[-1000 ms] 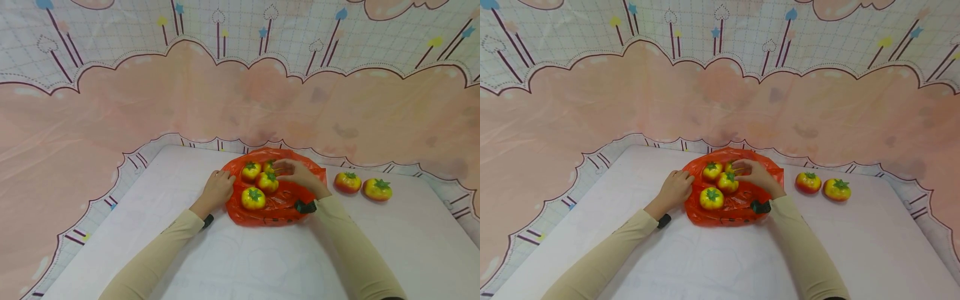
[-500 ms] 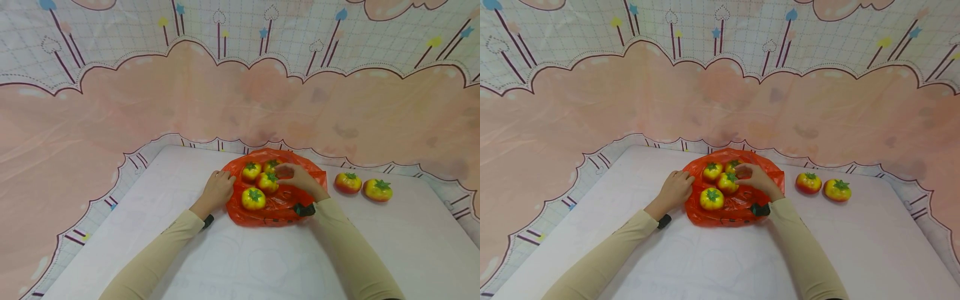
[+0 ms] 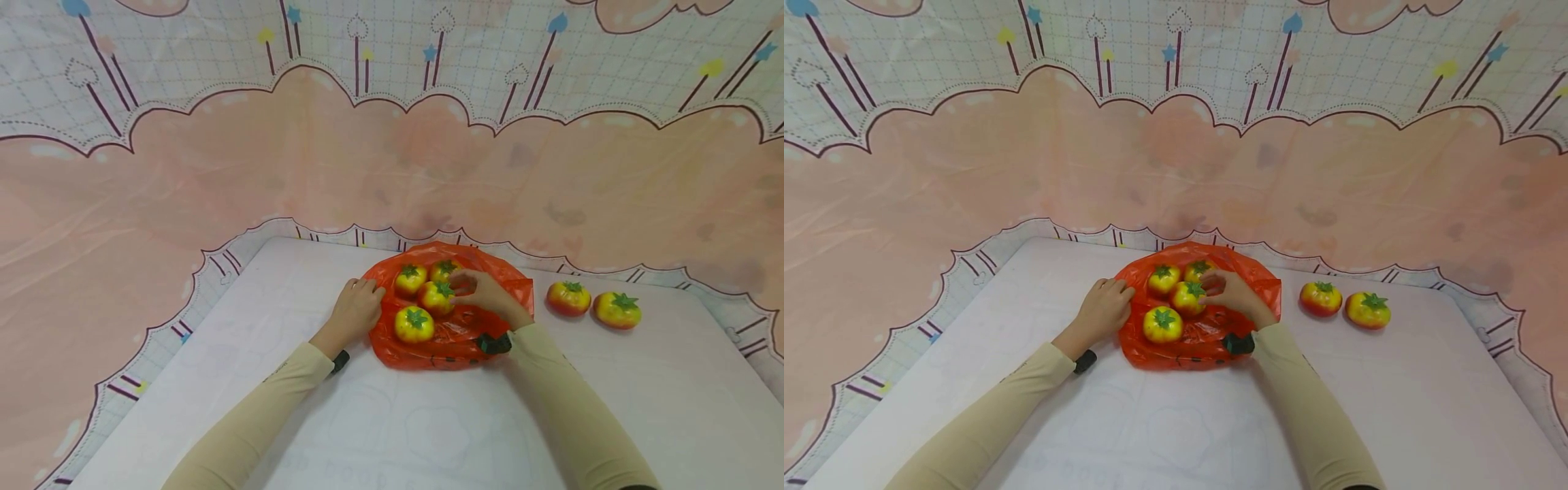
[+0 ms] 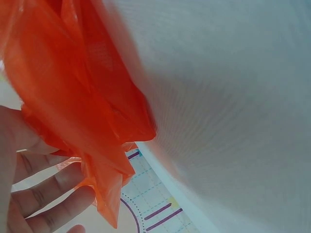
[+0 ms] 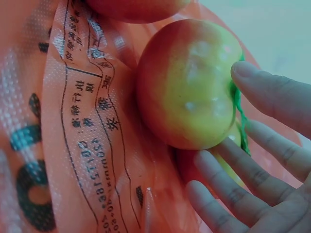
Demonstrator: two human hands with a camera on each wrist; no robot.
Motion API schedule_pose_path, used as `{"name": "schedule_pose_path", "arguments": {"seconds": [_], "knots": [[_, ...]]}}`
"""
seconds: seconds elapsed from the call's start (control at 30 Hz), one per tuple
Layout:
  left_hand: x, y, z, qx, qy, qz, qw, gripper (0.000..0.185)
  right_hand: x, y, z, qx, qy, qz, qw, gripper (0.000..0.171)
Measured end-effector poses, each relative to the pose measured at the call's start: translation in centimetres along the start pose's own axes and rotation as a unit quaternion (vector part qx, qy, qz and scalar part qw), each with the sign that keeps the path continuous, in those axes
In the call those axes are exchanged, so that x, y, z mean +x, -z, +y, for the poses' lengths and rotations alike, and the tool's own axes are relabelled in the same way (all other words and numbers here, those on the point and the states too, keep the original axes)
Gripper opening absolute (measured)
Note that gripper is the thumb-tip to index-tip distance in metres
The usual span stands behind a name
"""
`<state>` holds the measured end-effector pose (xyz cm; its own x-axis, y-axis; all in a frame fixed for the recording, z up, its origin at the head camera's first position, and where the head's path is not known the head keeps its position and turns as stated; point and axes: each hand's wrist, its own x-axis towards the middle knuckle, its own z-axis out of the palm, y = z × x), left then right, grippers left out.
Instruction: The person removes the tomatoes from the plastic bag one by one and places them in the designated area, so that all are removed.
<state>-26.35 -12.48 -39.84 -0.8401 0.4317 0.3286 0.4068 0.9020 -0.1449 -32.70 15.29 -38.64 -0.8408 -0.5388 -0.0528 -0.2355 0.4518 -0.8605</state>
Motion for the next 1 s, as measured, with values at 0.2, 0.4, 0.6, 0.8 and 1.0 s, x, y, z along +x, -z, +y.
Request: {"name": "schedule_pose_path", "arguments": {"seconds": [0.2,0.4,0.6,0.8,1.0], "knots": [[0.0,0.0,0.0,-0.004,0.001,0.0,1.0,0.017,0.2,-0.4,0.4,-0.016,0.007,0.001,1.0,0.054],[0.0,-0.1,-0.1,-0.005,0.001,0.0,1.0,0.018,0.3,-0.9,0.4,-0.034,-0.024,0.014,0.999,0.057],[0.0,-0.1,-0.1,-0.003,-0.003,0.011,0.9999,0.016,0.3,-1.3,0.2,-0.04,-0.028,0.019,0.999,0.059],[0.0,-0.3,-0.1,0.005,-0.008,0.024,0.9997,0.014,0.3,-1.4,0.3,-0.039,-0.036,0.014,0.999,0.06],[-0.1,-0.3,-0.2,0.005,-0.011,0.03,0.9995,0.014,0.3,-1.6,0.4,-0.029,-0.017,0.008,0.999,0.057]]}}
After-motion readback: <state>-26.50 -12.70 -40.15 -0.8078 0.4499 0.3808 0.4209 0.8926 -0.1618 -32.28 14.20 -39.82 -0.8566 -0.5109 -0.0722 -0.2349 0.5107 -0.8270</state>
